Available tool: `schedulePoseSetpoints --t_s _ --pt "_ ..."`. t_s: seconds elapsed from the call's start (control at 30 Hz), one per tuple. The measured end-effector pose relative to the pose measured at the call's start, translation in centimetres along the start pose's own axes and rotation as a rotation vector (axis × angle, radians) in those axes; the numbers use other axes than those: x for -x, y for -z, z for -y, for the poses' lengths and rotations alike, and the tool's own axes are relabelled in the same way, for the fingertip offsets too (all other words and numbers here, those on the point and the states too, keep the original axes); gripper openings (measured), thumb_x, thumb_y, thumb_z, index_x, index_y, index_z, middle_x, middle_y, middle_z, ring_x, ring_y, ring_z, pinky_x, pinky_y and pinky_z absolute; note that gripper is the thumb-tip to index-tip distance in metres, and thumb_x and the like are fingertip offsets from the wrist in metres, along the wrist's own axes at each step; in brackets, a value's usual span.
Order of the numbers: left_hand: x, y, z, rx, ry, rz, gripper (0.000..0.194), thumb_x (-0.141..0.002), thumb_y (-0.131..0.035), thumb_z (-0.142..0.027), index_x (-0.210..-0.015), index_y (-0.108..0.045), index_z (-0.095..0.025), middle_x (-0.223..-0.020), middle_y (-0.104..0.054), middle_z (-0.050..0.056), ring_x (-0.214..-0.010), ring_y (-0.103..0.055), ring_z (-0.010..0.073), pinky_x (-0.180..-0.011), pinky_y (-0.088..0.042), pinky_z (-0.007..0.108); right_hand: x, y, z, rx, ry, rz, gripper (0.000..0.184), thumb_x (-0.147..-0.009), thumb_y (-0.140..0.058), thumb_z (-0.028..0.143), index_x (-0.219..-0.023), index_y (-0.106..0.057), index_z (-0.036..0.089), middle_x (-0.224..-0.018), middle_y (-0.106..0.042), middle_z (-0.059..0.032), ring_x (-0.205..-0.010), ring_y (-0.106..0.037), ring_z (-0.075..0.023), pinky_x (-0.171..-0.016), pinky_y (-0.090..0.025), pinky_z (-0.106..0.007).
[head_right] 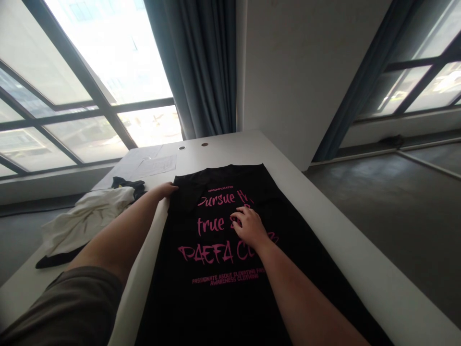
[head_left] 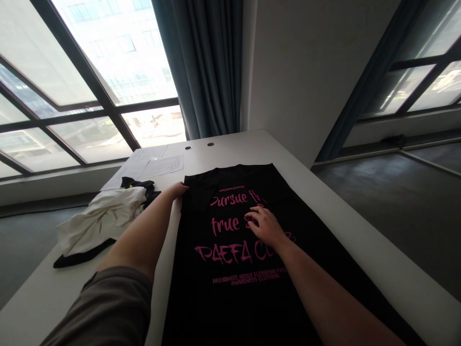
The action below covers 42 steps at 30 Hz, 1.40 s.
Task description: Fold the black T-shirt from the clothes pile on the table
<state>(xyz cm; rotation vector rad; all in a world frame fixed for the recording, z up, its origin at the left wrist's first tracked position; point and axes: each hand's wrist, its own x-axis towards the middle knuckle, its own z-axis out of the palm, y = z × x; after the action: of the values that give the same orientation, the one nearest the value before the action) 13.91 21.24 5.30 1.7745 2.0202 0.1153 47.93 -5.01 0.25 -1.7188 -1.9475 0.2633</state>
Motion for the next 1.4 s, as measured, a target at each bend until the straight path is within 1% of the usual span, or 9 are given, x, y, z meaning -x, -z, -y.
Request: schedulePoseSetpoints --t_s 0.1,0.33,0.43,0.53,0.77,0.93,1.03,1.17,1.4 --pt "0.2 0.1 -0.2 0.0 -0.036 -0.011 0.029 -0.099 -0.055 -0.032 -0.122 -0.065 -0.017 -0.101 -0.078 0.01 -0.088 -0.075 0.0227 -0.074 -0.058 0.03 0.1 0.0 0.1 -0.002 0.001 0.003 0.027 -0.092 -0.063 0.025 -0.116 -0.077 0.025 -0.133 -0.064 -0.0091 -0.125 -0.057 -0.0271 -0.11 -0.043 -0.044" --pt "1.9 -2.0 -0.9 -0.136 -0.039 -0.241 0.063 -0.097 -0.056 -0.042 -0.148 -0.039 -0.009 -0.139 -0.059 0.029 -0.129 -0.059 0.0408 -0.101 -0.05 0.05 0.1 0.4 0.4 -0.008 -0.008 0.006 0.027 -0.092 -0.063 0.024 -0.115 -0.077 0.026 -0.133 -0.064 -0.0086 -0.126 -0.057 -0.0273 -0.111 -0.044 -0.045" --pt "3.3 -3.6 -1.9 -0.243 -0.102 -0.34 0.057 -0.096 -0.053 -0.045 -0.143 -0.049 -0.013 -0.152 -0.048 0.027 -0.141 -0.046 0.0427 -0.111 -0.041 0.055 0.1 0.5 0.5 -0.006 -0.006 0.008 0.027 -0.092 -0.063 0.024 -0.115 -0.077 0.026 -0.133 -0.065 -0.0085 -0.126 -0.057 -0.0275 -0.111 -0.044 -0.045" --pt "4.5 -5.6 -3.2 -0.324 -0.219 -0.29 0.057 -0.097 -0.048 -0.053 -0.14 -0.058 -0.017 -0.156 -0.047 0.022 -0.147 -0.037 0.0423 -0.117 -0.032 0.058 0.1 0.3 0.3 0.001 0.002 0.013 0.028 -0.092 -0.062 0.024 -0.116 -0.077 0.026 -0.134 -0.064 -0.0092 -0.126 -0.058 -0.0274 -0.111 -0.045 -0.045" --pt "4.4 -7.7 -3.9 -0.191 -0.134 -0.186 0.072 -0.098 -0.038 -0.062 -0.163 -0.033 -0.032 -0.174 -0.02 0.009 -0.159 -0.012 0.0412 -0.12 -0.023 0.067 0.2 -0.9 0.0 0.152 0.001 0.104 0.051 -0.098 -0.058 0.037 -0.148 -0.06 0.031 -0.165 -0.041 -0.0084 -0.153 -0.033 -0.034 -0.125 -0.027 -0.055" --pt "5.2 -7.7 -5.5 -0.238 -0.156 -0.241 0.07 -0.101 -0.038 -0.055 -0.162 -0.039 -0.019 -0.171 -0.025 0.017 -0.16 -0.01 0.0379 -0.124 -0.016 0.063 -0.1 -1.3 0.2 0.232 -0.005 0.175 0.056 -0.102 -0.053 0.045 -0.156 -0.05 0.033 -0.168 -0.035 -0.0086 -0.155 -0.03 -0.0351 -0.126 -0.022 -0.057" --pt "7.3 -7.7 -6.0 -0.22 -0.34 -0.263 0.064 -0.104 -0.037 -0.046 -0.159 -0.042 -0.015 -0.17 -0.027 0.017 -0.157 -0.026 0.0355 -0.124 -0.027 0.053 -0.1 -1.3 0.0 0.235 0.005 0.157 0.056 -0.101 -0.053 0.046 -0.156 -0.05 0.034 -0.168 -0.035 -0.0071 -0.155 -0.031 -0.0336 -0.126 -0.023 -0.057" --pt "12.2 -7.8 -2.5 -0.198 -0.609 -0.327 0.062 -0.105 -0.04 -0.041 -0.162 -0.036 -0.018 -0.173 -0.022 0.011 -0.152 -0.039 0.0305 -0.12 -0.037 0.042 0.0 -1.4 -0.3 0.233 0.021 0.149 0.056 -0.101 -0.053 0.047 -0.155 -0.05 0.034 -0.168 -0.036 -0.0071 -0.155 -0.032 -0.0329 -0.126 -0.023 -0.056" --pt "23.9 -9.9 8.7 -0.266 -0.579 -0.228 0.06 -0.102 -0.047 -0.047 -0.16 -0.041 -0.034 -0.17 -0.031 0.0 -0.158 -0.026 0.0264 -0.129 -0.024 0.047 -0.2 -1.6 -0.5 0.241 0.018 0.155 0.057 -0.101 -0.054 0.047 -0.155 -0.051 0.032 -0.167 -0.039 -0.0088 -0.154 -0.033 -0.0344 -0.125 -0.025 -0.056"
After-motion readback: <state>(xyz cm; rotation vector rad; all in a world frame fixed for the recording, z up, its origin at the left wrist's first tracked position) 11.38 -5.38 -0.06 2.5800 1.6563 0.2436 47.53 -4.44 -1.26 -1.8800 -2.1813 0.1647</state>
